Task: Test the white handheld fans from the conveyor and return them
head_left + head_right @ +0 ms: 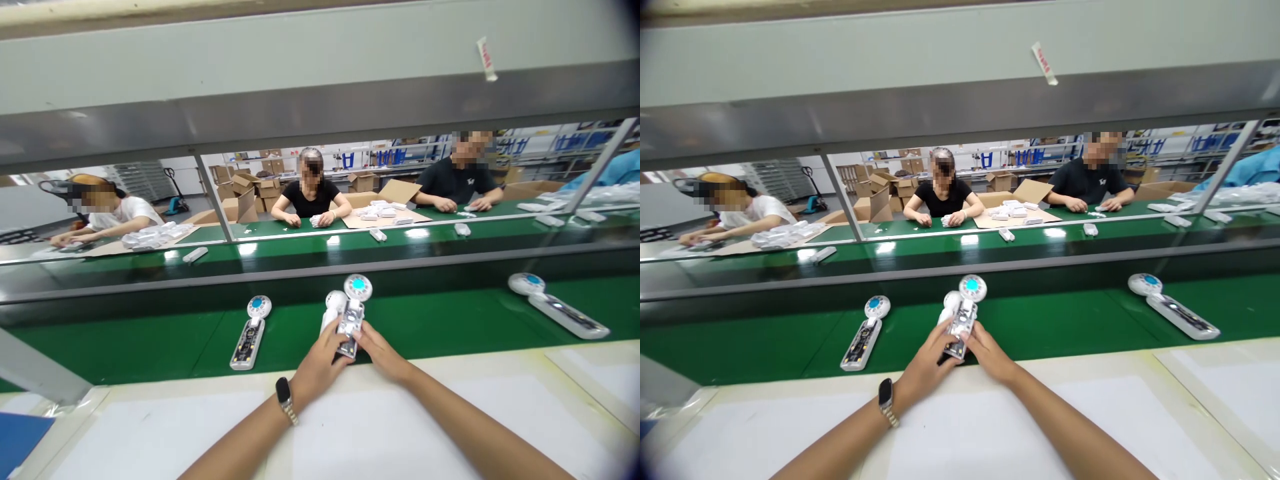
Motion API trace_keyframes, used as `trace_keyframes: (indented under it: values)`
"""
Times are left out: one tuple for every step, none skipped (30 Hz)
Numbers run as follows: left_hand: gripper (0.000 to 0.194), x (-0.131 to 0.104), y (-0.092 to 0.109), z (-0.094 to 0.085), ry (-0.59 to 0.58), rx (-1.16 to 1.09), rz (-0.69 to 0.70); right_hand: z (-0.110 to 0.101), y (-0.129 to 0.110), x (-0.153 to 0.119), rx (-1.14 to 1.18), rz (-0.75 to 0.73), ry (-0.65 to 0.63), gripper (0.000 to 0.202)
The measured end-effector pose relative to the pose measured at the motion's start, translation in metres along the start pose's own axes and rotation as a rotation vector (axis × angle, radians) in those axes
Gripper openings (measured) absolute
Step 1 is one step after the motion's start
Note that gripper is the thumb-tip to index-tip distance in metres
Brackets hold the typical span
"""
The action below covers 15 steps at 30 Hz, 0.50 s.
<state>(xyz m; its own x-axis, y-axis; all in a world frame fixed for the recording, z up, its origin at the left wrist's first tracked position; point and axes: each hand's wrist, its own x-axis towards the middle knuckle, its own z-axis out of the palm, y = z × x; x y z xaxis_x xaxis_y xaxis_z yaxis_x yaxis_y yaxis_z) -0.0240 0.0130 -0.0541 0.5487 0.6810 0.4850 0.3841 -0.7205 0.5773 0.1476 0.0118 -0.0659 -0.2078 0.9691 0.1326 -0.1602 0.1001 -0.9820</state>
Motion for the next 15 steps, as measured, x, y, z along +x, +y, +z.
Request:
trace_keyframes:
  values:
    - [0.029,0.0,0.001,0.0,-0.062,0.033,0.052,0.0,0.0,0.001,0.058,0.033,0.021,0.042]
    - [0.031,-0.001,0.003,0.0,-0.102,0.066,0.092,0.0,0.0,0.002,0.11,0.069,0.058,0.043]
    - [0.031,-0.001,0.004,0.0,-0.128,0.097,0.119,0.0,0.0,0.003,0.154,0.101,0.097,0.044]
    - [0.031,-0.001,0.005,0.0,-0.144,0.124,0.137,-0.001,-0.001,0.003,0.185,0.123,0.132,0.044]
    - [0.03,-0.001,0.006,0.0,-0.161,0.145,0.15,-0.001,-0.002,0.004,0.2,0.13,0.161,0.042]
    - [0.028,-0.001,0.008,-0.001,-0.181,0.162,0.158,-0.002,-0.003,0.004,0.203,0.127,0.19,0.04]
    - [0.028,-0.001,0.009,-0.001,-0.196,0.174,0.162,-0.003,-0.004,0.004,0.198,0.122,0.216,0.037]
    - [0.028,0.0,0.011,-0.002,-0.206,0.184,0.165,-0.003,-0.004,0.004,0.19,0.123,0.233,0.035]
    - [0.028,0.0,0.012,-0.003,-0.211,0.191,0.168,-0.003,-0.004,0.003,0.18,0.128,0.247,0.033]
    - [0.028,0.0,0.014,-0.003,-0.214,0.197,0.17,-0.003,-0.005,0.003,0.172,0.138,0.257,0.031]
    - [0.028,0.0,0.015,-0.004,-0.216,0.201,0.173,-0.003,-0.005,0.003,0.165,0.148,0.261,0.03]
    - [0.029,0.0,0.016,-0.004,-0.215,0.204,0.177,-0.003,-0.005,0.003,0.162,0.156,0.259,0.03]
    - [0.029,0.001,0.017,-0.005,-0.212,0.205,0.184,-0.003,-0.005,0.002,0.16,0.159,0.255,0.031]
    - [0.029,0.001,0.017,-0.005,-0.208,0.204,0.193,-0.002,-0.006,0.002,0.159,0.159,0.25,0.033]
    - [0.029,0.001,0.017,-0.004,-0.2,0.202,0.206,-0.002,-0.006,0.002,0.16,0.158,0.245,0.035]
